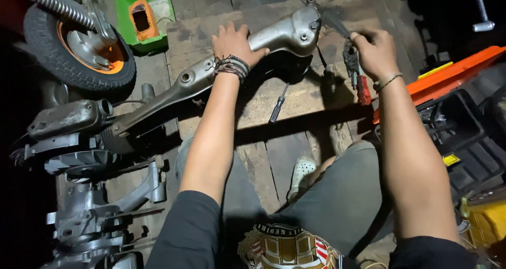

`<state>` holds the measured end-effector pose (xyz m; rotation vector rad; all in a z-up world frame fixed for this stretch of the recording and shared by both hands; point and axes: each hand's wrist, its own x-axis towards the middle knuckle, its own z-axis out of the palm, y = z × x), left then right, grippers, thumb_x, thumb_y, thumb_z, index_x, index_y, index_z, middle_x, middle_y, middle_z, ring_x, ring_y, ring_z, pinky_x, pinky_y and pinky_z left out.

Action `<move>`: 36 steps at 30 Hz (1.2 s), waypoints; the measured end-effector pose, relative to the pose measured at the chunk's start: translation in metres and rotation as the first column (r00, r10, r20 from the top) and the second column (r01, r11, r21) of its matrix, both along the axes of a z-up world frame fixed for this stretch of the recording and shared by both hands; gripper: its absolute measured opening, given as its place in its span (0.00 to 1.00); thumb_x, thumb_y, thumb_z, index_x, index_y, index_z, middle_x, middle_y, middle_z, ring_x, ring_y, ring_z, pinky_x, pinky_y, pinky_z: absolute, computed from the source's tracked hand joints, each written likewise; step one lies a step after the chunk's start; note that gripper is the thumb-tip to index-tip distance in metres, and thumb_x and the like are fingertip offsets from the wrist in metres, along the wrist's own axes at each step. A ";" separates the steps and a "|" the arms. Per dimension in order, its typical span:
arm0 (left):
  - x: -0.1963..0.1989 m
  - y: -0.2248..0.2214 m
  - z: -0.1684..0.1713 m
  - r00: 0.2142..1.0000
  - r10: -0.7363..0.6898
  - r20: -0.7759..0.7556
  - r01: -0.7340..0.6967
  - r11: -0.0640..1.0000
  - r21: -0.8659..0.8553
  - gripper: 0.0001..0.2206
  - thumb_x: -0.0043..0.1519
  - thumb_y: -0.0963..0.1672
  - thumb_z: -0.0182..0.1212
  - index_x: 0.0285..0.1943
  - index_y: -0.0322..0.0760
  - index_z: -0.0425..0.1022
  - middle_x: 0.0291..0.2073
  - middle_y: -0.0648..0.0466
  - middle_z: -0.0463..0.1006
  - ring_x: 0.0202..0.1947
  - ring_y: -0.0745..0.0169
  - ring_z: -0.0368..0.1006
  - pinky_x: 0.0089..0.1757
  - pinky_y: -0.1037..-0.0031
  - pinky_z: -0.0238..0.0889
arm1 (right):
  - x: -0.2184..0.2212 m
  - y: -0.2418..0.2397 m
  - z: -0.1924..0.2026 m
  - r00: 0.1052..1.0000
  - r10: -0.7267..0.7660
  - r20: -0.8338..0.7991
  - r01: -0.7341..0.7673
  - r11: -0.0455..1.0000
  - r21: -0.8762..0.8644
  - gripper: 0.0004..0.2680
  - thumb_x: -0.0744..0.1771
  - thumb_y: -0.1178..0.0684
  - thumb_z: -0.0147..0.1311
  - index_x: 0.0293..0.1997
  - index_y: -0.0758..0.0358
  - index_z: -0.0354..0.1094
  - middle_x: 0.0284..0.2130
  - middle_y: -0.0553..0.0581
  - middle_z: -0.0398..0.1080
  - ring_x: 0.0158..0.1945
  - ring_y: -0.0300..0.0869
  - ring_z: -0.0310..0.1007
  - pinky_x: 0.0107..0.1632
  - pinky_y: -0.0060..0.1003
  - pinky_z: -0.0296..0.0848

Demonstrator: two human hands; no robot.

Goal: Sanding a metal motorcycle component by hand using sandpaper to smooth the surface.

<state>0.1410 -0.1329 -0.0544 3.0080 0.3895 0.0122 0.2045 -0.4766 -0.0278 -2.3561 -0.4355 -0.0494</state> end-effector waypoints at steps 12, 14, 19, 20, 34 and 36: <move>-0.008 -0.007 0.008 0.999 0.022 -0.041 -0.019 0.998 0.064 0.36 0.56 0.66 0.59 0.65 0.48 0.68 0.66 0.40 0.64 0.65 0.37 0.56 0.58 0.48 0.55 | -0.003 0.035 0.007 0.998 0.040 -0.047 -0.040 0.999 -0.011 0.12 0.69 0.59 0.51 0.59 0.67 0.70 0.52 0.64 0.75 0.54 0.54 0.74 0.57 0.49 0.72; -0.011 -0.011 0.014 0.999 0.029 -0.044 -0.027 0.998 0.051 0.38 0.56 0.66 0.61 0.66 0.46 0.65 0.64 0.42 0.64 0.64 0.39 0.57 0.58 0.50 0.56 | 0.003 0.042 0.000 0.998 0.058 0.007 -0.057 0.997 -0.046 0.10 0.69 0.58 0.52 0.55 0.68 0.71 0.49 0.65 0.76 0.51 0.56 0.75 0.53 0.51 0.73; -0.027 -0.019 0.018 0.999 0.031 -0.035 -0.028 0.996 0.086 0.40 0.55 0.66 0.62 0.68 0.47 0.61 0.64 0.44 0.63 0.64 0.41 0.57 0.58 0.50 0.56 | -0.007 0.069 0.012 0.973 0.170 0.158 -0.161 0.985 -0.067 0.08 0.66 0.62 0.53 0.47 0.70 0.77 0.42 0.66 0.79 0.45 0.58 0.78 0.50 0.50 0.75; -0.028 -0.020 0.015 0.999 0.019 -0.030 -0.015 0.993 0.120 0.38 0.55 0.65 0.63 0.67 0.47 0.62 0.61 0.45 0.64 0.61 0.43 0.58 0.55 0.53 0.58 | -0.013 0.074 0.020 0.988 0.122 0.090 -0.108 0.983 -0.148 0.09 0.67 0.62 0.54 0.50 0.69 0.77 0.41 0.67 0.79 0.43 0.59 0.78 0.50 0.51 0.76; -0.013 -0.066 0.059 0.991 -0.115 -0.062 0.096 0.963 -0.251 0.36 0.61 0.61 0.60 0.67 0.36 0.57 0.62 0.39 0.64 0.66 0.38 0.59 0.66 0.41 0.44 | -0.029 0.075 0.011 0.989 0.139 0.059 -0.091 0.861 -0.500 0.14 0.66 0.51 0.55 0.55 0.57 0.77 0.38 0.70 0.79 0.46 0.66 0.79 0.49 0.59 0.77; -0.014 -0.070 0.068 0.993 -0.080 -0.090 0.055 0.967 -0.249 0.39 0.61 0.64 0.53 0.70 0.36 0.57 0.65 0.39 0.62 0.67 0.38 0.59 0.66 0.40 0.42 | -0.033 0.081 0.018 0.996 0.087 -0.003 -0.078 0.878 -0.472 0.15 0.65 0.52 0.54 0.57 0.60 0.74 0.39 0.73 0.78 0.47 0.68 0.78 0.48 0.63 0.77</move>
